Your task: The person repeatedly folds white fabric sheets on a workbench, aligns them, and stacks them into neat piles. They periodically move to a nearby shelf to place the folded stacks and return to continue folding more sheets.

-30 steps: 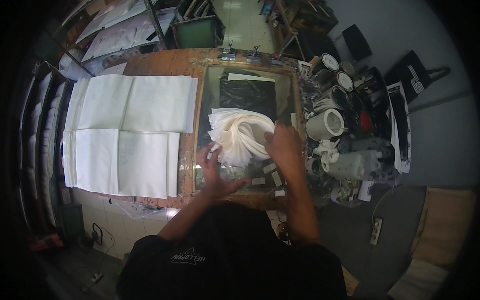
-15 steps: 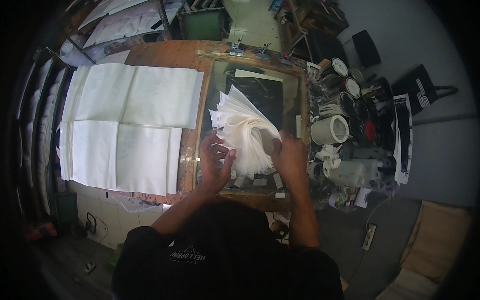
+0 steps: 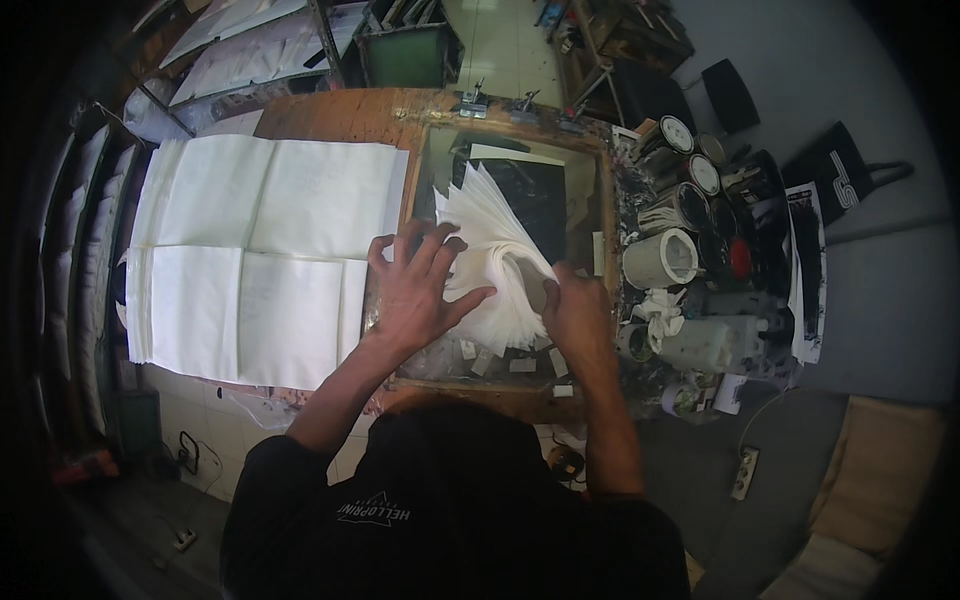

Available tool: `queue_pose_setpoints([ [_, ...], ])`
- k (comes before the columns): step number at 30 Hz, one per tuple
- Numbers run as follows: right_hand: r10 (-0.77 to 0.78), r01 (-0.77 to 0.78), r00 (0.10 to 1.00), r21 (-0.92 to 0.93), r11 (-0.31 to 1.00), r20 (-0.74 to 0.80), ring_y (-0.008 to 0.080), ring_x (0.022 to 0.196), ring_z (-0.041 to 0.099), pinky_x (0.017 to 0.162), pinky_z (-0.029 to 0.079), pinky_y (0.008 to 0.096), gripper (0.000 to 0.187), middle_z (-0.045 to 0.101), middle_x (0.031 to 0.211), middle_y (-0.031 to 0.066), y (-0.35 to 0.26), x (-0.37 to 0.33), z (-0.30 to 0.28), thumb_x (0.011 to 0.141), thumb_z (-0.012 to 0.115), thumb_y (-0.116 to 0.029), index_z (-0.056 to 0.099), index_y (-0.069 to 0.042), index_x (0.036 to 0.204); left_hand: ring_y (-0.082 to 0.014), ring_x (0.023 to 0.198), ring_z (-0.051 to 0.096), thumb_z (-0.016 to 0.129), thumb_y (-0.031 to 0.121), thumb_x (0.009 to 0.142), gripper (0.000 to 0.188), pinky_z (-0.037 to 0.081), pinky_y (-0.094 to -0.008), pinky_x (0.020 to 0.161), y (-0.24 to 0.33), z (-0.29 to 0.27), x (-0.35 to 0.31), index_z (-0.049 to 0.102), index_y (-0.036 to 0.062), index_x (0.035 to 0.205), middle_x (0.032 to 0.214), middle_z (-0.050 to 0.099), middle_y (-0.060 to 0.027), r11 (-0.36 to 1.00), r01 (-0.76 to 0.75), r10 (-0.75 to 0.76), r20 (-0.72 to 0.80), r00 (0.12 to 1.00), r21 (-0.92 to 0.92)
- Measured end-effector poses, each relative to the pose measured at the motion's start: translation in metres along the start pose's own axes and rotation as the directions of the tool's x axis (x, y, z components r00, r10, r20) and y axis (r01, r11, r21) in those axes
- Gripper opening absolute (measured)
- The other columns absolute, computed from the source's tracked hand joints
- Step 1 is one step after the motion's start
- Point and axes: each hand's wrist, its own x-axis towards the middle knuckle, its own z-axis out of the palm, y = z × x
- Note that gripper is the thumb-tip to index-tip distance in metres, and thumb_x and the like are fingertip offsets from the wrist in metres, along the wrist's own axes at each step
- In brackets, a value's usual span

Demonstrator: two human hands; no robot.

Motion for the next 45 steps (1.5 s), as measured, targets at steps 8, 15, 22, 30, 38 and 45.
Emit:
queue_pose_setpoints([
  [8, -0.160, 0.183, 0.978, -0.182, 0.966, 0.133, 0.0485, 0.075, 0.065, 0.070, 0.053, 0.0538, 0.007, 0.065, 0.075, 0.0268, -0.017, 0.023, -0.037, 0.086, 0.065, -0.002, 0.063, 0.001, 0.092, -0.0215, 0.080, 0.066, 0.081, 0.016, 0.084, 0.026, 0.042, -0.0435, 0.097, -0.023, 0.028, -0.059, 0.073, 0.0031, 0.105, 0.085, 0.072, -0.0083, 0.754, 0.369, -0.481, -0.075, 0.873, -0.544],
  [15, -0.405, 0.596, 0.785, -0.390, 0.702, 0.469, 0.0422, 0.076, 0.066, 0.079, 0.054, 0.0504, 0.009, 0.068, 0.078, 0.0207, -0.097, 0.076, -0.128, 0.083, 0.066, -0.004, 0.067, 0.001, 0.090, -0.0292, 0.136, 0.049, 0.033, 0.066, 0.104, 0.080, 0.039, -0.0472, 0.112, -0.059, 0.102, -0.094, 0.040, 0.0015, 0.150, 0.147, 0.052, -0.0174, -0.252, 0.338, -0.702, 0.412, 0.581, -0.907],
  [22, -0.333, 0.708, 0.597, -0.285, 0.646, 0.730, 0.0332, 0.073, 0.066, 0.076, 0.053, 0.0420, 0.017, 0.069, 0.077, 0.0170, -0.142, 0.098, -0.204, 0.078, 0.073, -0.009, 0.069, 0.002, 0.091, -0.0294, 0.148, 0.035, 0.024, 0.084, 0.092, 0.104, 0.027, -0.0471, 0.122, -0.002, 0.064, -0.046, 0.025, 0.0042, 0.159, 0.161, 0.035, -0.0151, -0.624, 0.120, -0.254, 0.346, 0.903, -0.772],
  [30, -0.065, 0.050, 0.610, 0.043, 0.998, 0.790, 0.0088, 0.065, 0.057, 0.060, 0.050, 0.0315, 0.024, 0.070, 0.073, 0.0072, -0.063, 0.104, -0.208, 0.070, 0.079, -0.012, 0.068, 0.006, 0.083, -0.0278, 0.139, 0.048, 0.068, 0.086, 0.057, 0.136, 0.041, -0.0462, 0.115, -0.040, 0.079, -0.094, 0.029, 0.0028, 0.157, 0.151, 0.047, -0.0155, -0.510, 0.515, 0.145, 0.521, 0.841, -0.689],
  [38, -0.175, -0.073, 0.587, 0.267, 0.961, 0.791, 0.0188, 0.063, 0.067, 0.049, 0.054, 0.0309, 0.044, 0.067, 0.093, 0.0145, -0.013, 0.101, -0.186, 0.076, 0.075, -0.001, 0.059, 0.006, 0.116, -0.0318, 0.116, 0.067, 0.082, 0.055, 0.073, 0.103, 0.054, -0.0463, 0.102, -0.017, 0.162, -0.120, 0.044, -0.0036, 0.148, 0.133, 0.063, -0.0212, -0.674, 0.687, 0.325, 0.727, 0.606, -0.271],
  [45, -0.115, -0.007, 0.667, 0.160, 0.987, 0.736, 0.0187, 0.101, 0.063, 0.087, 0.054, 0.0368, 0.072, 0.069, 0.114, 0.0150, -0.050, 0.097, -0.208, 0.071, 0.089, -0.024, 0.059, 0.005, 0.130, -0.0324, 0.115, 0.067, 0.082, 0.044, 0.074, 0.096, 0.054, -0.0466, 0.102, 0.015, 0.166, -0.112, 0.044, -0.0049, 0.147, 0.132, 0.063, -0.0225, -0.761, 0.631, 0.449, 0.582, 0.678, -0.148],
])
